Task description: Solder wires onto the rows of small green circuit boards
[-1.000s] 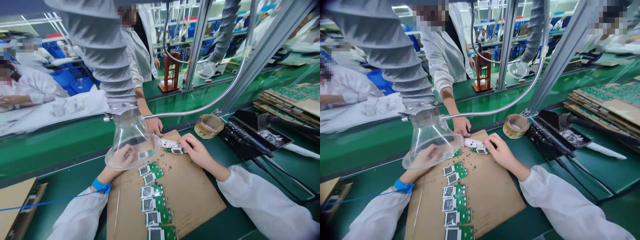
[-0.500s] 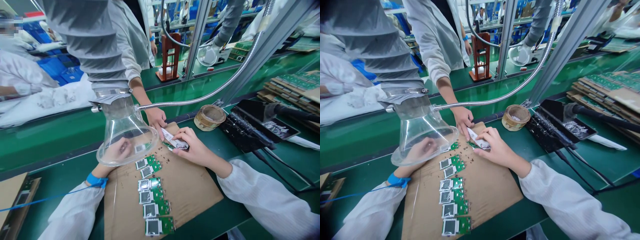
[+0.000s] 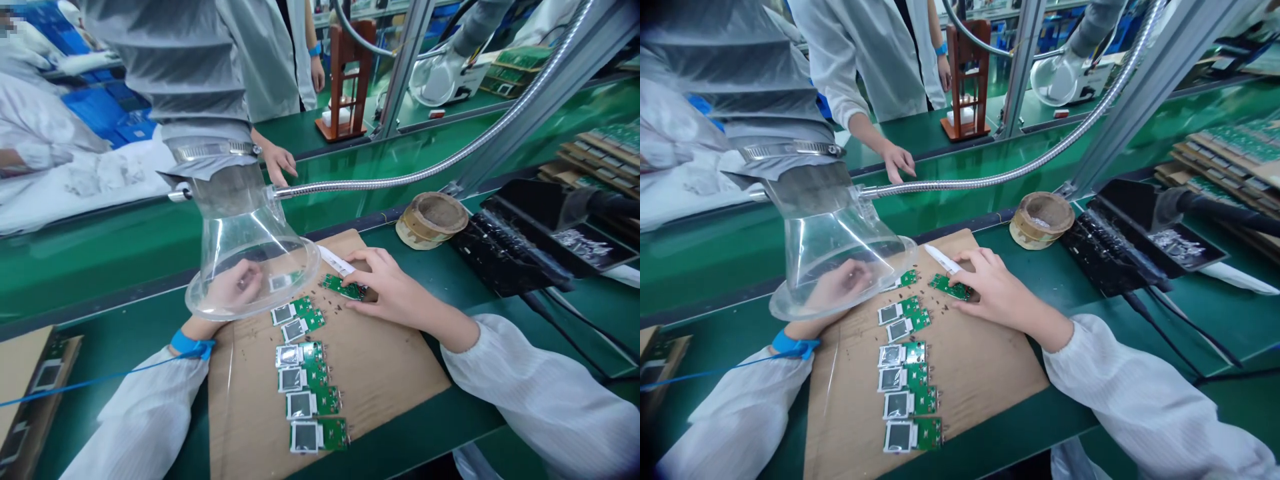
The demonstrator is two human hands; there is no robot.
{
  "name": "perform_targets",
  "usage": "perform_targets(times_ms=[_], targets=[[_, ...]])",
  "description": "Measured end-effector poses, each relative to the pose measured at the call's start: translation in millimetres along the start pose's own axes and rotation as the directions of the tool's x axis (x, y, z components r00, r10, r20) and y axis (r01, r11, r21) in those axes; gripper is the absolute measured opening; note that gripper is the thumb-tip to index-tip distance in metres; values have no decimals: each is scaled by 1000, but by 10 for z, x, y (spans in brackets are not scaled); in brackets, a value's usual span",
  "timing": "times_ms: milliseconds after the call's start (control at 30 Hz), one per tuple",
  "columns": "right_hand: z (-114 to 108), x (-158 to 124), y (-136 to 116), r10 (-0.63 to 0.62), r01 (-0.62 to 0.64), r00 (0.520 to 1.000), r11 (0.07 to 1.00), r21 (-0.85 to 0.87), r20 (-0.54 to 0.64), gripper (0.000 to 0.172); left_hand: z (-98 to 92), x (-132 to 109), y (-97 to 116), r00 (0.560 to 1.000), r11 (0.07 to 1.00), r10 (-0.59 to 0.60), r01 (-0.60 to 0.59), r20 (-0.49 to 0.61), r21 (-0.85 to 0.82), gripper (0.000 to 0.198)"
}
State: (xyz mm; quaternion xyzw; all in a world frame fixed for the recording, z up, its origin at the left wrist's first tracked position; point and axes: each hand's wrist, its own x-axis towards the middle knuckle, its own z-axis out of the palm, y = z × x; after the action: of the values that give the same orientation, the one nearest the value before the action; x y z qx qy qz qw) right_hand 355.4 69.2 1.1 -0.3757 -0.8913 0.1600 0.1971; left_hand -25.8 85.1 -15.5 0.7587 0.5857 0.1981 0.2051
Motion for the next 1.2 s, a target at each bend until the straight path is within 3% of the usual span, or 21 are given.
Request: perform_targets(times_ms=[200, 467, 667, 900, 1033, 1200], targets=[[10, 3, 13, -28, 28, 999, 1000, -8, -26, 25, -13, -4, 9, 1000, 1000, 1, -1, -9, 14, 22], [-48, 36, 34, -42, 42, 990, 999, 0, -137, 6, -30, -7, 37, 999, 999, -37, 37, 5, 7, 24], [-69, 55, 103, 120, -103, 970, 991, 90, -212, 19, -39, -3, 56, 1000, 1000, -6, 6, -6, 4, 22], [-59, 50, 167, 180, -147, 961, 976, 162, -212, 28, -49, -12, 65, 999, 999, -42, 41, 8, 28, 28], [-38, 40, 194, 172, -143, 964, 978, 153, -203, 32, -46, -8, 62, 1000, 999, -25, 25, 2, 32, 30], [-82, 39, 253, 68, -60, 991, 995, 73, -111, 32, -39, 4, 45, 1000, 1000, -5, 5, -15, -17, 28]])
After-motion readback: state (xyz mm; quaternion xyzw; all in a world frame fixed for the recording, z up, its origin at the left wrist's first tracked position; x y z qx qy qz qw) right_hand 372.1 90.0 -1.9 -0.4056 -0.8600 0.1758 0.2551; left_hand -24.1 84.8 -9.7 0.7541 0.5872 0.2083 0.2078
